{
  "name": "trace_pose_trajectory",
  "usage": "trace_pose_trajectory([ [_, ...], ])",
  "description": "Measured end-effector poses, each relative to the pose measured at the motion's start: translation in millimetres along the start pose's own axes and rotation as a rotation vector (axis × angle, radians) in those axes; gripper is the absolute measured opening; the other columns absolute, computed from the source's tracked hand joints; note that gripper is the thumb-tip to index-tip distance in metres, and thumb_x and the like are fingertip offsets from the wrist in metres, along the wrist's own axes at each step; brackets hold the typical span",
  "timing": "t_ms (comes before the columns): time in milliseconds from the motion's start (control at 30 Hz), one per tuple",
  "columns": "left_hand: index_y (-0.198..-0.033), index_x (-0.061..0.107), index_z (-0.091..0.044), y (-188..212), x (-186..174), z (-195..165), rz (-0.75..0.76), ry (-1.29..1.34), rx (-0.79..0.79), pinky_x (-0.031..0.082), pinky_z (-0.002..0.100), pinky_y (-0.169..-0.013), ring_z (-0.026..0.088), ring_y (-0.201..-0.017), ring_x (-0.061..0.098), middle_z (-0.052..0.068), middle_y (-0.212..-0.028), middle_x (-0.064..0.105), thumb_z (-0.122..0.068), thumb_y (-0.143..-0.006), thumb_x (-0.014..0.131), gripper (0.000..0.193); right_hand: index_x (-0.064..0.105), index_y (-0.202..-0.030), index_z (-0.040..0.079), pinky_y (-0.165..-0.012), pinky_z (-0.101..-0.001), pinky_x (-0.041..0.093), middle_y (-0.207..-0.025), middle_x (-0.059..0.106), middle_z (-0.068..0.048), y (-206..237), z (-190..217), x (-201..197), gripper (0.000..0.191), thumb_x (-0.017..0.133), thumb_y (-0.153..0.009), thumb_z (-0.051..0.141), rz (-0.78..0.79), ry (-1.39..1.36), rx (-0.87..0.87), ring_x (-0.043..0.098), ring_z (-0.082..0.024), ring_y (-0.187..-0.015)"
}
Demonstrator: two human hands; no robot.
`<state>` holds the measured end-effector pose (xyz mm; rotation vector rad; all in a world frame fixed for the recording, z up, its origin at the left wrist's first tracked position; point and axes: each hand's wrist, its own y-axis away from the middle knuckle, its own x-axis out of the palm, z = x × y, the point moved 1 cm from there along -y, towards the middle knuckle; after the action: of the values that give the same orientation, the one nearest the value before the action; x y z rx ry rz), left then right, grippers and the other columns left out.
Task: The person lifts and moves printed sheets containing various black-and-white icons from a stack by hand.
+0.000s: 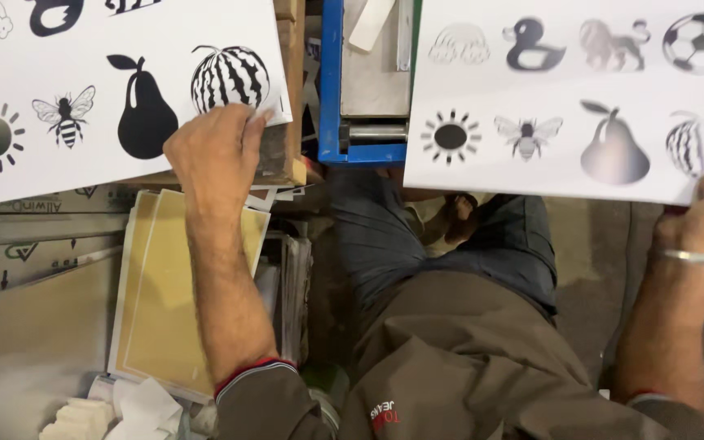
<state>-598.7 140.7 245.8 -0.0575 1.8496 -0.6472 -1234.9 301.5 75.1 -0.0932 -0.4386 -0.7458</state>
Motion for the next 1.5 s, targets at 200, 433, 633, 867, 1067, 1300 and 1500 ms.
trace_pose_trajectory([
  [200,-0.108,0.074,-0.008,13.1,-6.9,-7.9,0.021,-0.072,-0.003,0.052,0.04,-0.076,0.028,-0.088,0.068,0.008,-0.101,0.073,-0.012,-0.082,0.089,0.031,0.056,-0.143,-0.011,-0.115,-0.0391,0.063,-0.144,0.065,-0.023,82.7,19.0,-22.3,0.047,0.043,-0.099,-0.018,-0.047,0.406,-0.132,0.072,-0.03,-0.129],
  [433,-0.113,0.073,-0.006,16.0,-5.3,-8.0,-0.008,-0.062,-0.018,0.054,0.039,-0.088,0.028,-0.1,0.071,0.008,-0.113,0.075,-0.009,-0.079,0.089,0.038,0.058,-0.143,-0.009,-0.111,-0.0347,0.06,-0.139,0.067,-0.02,128.2,34.5,-21.8,0.04,0.05,-0.105,-0.016,-0.074,0.629,-0.148,0.071,-0.025,-0.125],
  [633,-0.111,0.073,-0.006,17.6,-0.1,-6.8,-0.024,-0.089,-0.01,0.055,0.039,-0.085,0.027,-0.098,0.071,0.008,-0.112,0.076,-0.01,-0.078,0.089,0.037,0.059,-0.129,-0.001,-0.106,-0.0306,0.064,-0.127,0.07,-0.012,89.0,33.6,28.2,0.035,0.049,-0.096,-0.009,-0.184,0.495,-0.108,0.074,-0.02,-0.117],
  [867,-0.103,0.074,-0.009,6.9,-3.3,-5.5,0.005,-0.083,-0.054,0.05,0.04,-0.068,0.027,-0.079,0.066,0.006,-0.089,0.07,-0.011,-0.08,0.091,0.028,0.056,-0.139,-0.004,-0.112,-0.0389,0.065,-0.133,0.071,-0.016,22.2,-15.9,44.3,0.035,0.056,-0.105,-0.006,-0.13,0.27,-0.132,0.075,-0.025,-0.124],
  [1067,-0.112,0.074,-0.005,10.7,-7.6,-5.8,0.082,-0.091,0.036,0.052,0.042,-0.083,0.029,-0.094,0.065,0.009,-0.104,0.072,-0.009,-0.075,0.087,0.04,0.058,-0.13,-0.004,-0.076,-0.0358,0.061,-0.114,0.072,-0.013,10.7,-45.5,64.1,0.03,0.054,-0.109,0.016,-0.107,-0.019,0.315,0.073,-0.023,-0.095],
  [1300,-0.128,0.073,-0.006,12.4,-24.5,53.6,-0.005,0.307,-0.211,0.054,0.037,-0.097,0.028,-0.108,0.068,0.012,-0.118,0.074,-0.01,-0.105,0.075,0.023,0.055,-0.137,-0.006,-0.087,-0.0349,0.064,-0.114,0.07,-0.015,49.0,-32.1,103.5,0.034,0.052,-0.114,0.019,0.024,0.196,0.438,0.072,-0.024,-0.098],
  [1500,-0.132,0.067,-0.005,19.2,33.2,-4.8,-0.321,0.352,-0.108,0.047,0.046,-0.115,0.035,-0.129,0.063,0.013,-0.134,0.071,-0.001,-0.106,0.059,0.028,0.05,-0.143,-0.005,-0.094,-0.0399,0.061,-0.127,0.068,-0.02,87.9,-28.0,178.8,0.043,0.052,-0.109,0.021,0.395,0.158,0.524,0.071,-0.029,-0.11],
])
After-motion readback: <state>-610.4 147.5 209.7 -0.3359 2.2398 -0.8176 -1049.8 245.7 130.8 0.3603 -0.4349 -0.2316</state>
